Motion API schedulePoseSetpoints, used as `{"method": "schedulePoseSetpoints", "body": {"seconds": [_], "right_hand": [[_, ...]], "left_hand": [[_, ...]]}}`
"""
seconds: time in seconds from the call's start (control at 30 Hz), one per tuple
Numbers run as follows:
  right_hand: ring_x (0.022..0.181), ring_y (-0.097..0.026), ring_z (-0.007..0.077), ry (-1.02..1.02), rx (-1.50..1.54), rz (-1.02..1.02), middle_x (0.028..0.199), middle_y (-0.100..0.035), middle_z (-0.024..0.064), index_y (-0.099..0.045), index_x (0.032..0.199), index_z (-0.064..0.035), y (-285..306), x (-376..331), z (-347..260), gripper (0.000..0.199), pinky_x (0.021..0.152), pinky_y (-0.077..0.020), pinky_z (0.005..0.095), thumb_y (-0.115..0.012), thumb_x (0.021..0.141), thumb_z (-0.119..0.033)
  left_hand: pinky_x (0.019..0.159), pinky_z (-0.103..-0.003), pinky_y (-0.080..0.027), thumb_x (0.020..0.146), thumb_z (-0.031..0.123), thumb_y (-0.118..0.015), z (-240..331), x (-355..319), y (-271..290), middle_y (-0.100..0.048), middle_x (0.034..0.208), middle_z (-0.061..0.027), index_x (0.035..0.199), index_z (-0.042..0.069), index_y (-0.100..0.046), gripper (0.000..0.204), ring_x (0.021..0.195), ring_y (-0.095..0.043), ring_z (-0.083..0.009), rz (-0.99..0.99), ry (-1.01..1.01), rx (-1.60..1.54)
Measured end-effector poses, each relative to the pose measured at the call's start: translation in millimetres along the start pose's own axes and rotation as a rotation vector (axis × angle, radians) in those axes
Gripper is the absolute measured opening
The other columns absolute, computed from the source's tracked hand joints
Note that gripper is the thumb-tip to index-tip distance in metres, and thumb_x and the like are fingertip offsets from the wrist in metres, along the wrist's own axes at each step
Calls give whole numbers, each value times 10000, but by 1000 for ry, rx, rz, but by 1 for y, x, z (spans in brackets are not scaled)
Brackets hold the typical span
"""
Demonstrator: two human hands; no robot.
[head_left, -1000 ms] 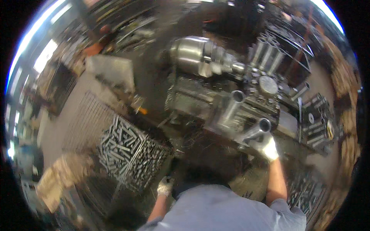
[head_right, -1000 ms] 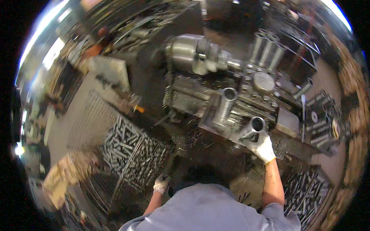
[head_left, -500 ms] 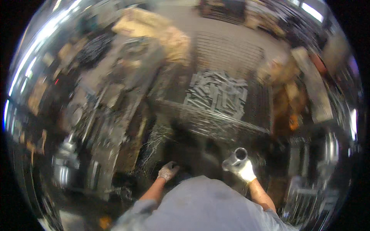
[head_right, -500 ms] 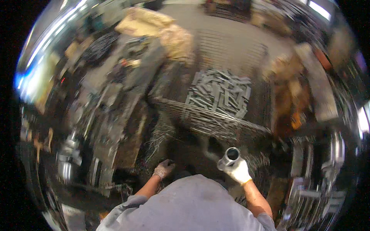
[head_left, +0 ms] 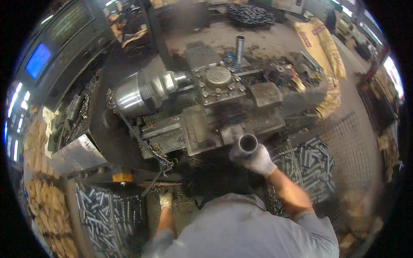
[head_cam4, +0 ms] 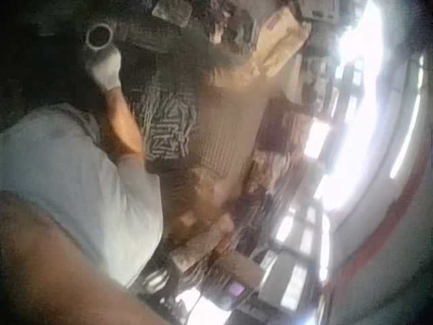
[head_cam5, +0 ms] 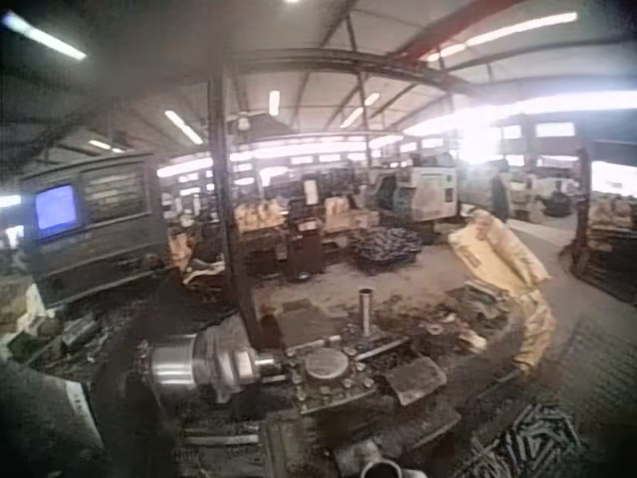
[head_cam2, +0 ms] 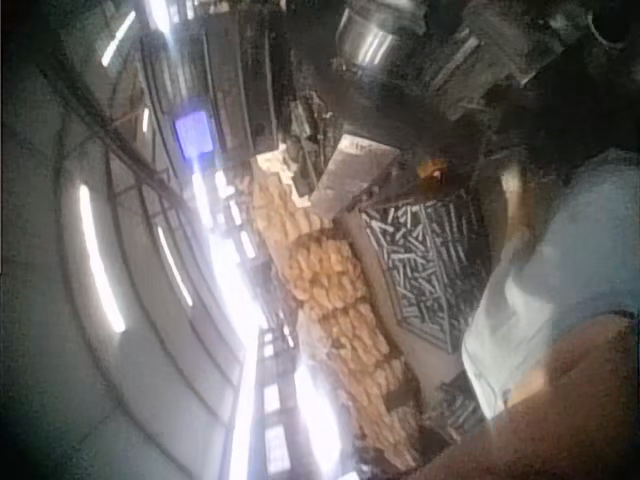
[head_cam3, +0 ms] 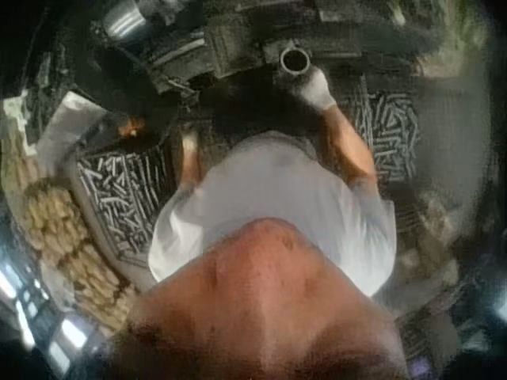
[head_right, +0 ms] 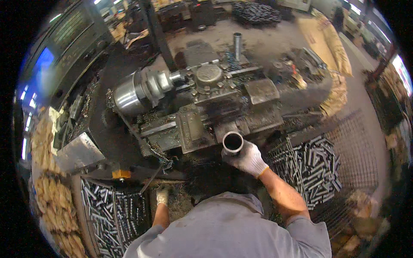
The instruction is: The person repeatedly picks up cylindrical metal parts from a wire basket, inserts them into a lathe chuck, and removes them after a brief machine cycle. The person then places the processed parts into a second wire basket. This cycle is repeated continuously.
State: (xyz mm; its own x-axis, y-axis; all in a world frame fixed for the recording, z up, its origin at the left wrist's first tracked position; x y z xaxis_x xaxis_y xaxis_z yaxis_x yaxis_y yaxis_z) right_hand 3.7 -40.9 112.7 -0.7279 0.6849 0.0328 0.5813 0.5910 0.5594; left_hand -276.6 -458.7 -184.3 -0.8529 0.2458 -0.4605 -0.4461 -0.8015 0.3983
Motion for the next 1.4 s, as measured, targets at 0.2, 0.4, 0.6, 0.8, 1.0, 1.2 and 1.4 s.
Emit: {"method": "schedulePoseSetpoints", "body": {"seconds": [0.2,0.4,0.6,0.8,1.0,1.2,1.4], "right_hand": [[1054,-745,333,28,-73,-131,1105,-778,136,-697,1268,-129,1,101,25,610,889,-602,422,-857,775,-451],[1069,-726,370,139,-240,-384,1252,-721,165,-605,1387,-134,12,115,43,714,897,-596,481,-828,787,-450],[986,-757,322,326,-130,-516,1136,-758,178,-731,1233,-64,108,173,18,458,862,-602,421,-815,800,-189],[958,-716,173,120,94,-363,1077,-758,101,-736,1125,16,151,243,-54,338,870,-587,359,-779,801,-70],[964,-740,215,467,36,-418,1171,-758,132,-732,1209,-10,86,343,-123,386,893,-586,360,-785,848,-135],[647,-662,225,280,-610,-841,897,-771,141,-787,996,-7,-85,437,-100,520,589,-537,418,-883,697,-421],[682,-643,233,369,-1026,-754,870,-765,135,-815,970,-80,-40,517,-49,391,661,-538,437,-823,734,-392]], "left_hand": [[922,-410,-550,1048,443,-572,24,-30,85,-696,1262,-239,1337,-106,-621,622,1056,-684,-321,702,60,-216],[1114,-440,-442,1071,507,-520,101,-52,132,-593,1444,-303,1537,-71,-436,747,1318,-588,-405,1074,81,-18],[1082,-476,-461,1085,513,-479,119,-43,147,-586,1469,-273,1512,11,-508,659,1322,-591,-434,1005,48,212],[1060,-448,-472,1073,510,-513,106,-30,169,-631,1402,-278,1426,-29,-566,646,1272,-619,-402,923,-50,-2],[877,-435,-510,967,516,-654,90,8,124,-727,1057,-145,1082,68,-697,465,1001,-683,-292,433,-156,-364],[679,-315,-525,1032,193,-684,107,-24,-7,-636,976,-3,1089,86,-656,124,799,-582,-139,527,-194,-575],[810,-330,-548,1032,114,-651,112,-74,-41,-679,1069,-83,1256,8,-611,251,933,-629,-166,378,-67,-567]]}}
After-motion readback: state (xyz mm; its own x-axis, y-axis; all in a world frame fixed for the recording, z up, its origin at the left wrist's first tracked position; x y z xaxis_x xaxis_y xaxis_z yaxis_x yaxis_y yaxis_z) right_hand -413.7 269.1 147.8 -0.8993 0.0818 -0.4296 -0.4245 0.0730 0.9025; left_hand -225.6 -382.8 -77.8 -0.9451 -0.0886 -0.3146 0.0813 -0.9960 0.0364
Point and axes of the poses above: each hand's wrist, its own x-axis towards the middle knuckle, its own y-axis out of the back of the hand, z = x × y, the point moved 7 cm from there along x, towards the middle knuckle
